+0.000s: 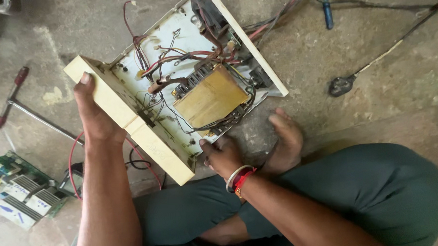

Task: The person disassembles an electronic device housing by hand and using a screwdriver, and then attempts to reassemble the white plastic cover onto the internal chassis containing a transformer and circuit boards.

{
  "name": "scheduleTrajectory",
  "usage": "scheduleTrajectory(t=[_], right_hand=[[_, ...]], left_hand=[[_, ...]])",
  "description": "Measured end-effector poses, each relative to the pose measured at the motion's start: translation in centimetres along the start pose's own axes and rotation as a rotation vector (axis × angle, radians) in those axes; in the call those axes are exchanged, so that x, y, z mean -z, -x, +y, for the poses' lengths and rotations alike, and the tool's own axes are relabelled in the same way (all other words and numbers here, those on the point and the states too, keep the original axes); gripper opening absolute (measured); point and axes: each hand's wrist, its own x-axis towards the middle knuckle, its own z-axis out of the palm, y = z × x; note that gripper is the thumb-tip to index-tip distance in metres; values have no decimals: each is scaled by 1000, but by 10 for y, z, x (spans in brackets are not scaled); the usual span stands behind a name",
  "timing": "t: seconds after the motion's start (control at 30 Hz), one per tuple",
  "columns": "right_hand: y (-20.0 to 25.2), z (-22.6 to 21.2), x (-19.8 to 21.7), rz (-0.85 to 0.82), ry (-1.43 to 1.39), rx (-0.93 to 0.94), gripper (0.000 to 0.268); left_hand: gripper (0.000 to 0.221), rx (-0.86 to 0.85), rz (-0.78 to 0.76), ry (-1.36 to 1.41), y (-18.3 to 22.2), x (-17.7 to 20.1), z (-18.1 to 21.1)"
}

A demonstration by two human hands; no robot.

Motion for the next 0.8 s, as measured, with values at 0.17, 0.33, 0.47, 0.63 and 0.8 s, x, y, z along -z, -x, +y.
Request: scheduleTrajectory(t=[0.17,0.33,0.47,0.63,0.8], right_hand=[[3,-4,0,-8,16,-7,21],[4,-8,1,46,145,21,21],[0,-4,3,42,125,2,19],[-5,2,1,33,69,-26,22],[-6,4,0,33,7,-25,22]], left_hand=[[69,-52,96,-75,2,-13,1],[71,-90,135,-262,1,-14,-4],[74,-118,152,-315,2,-2,-11],[73,-89,211,-235,-5,10,-18],[74,-123,71,-185,-2,9,-16]])
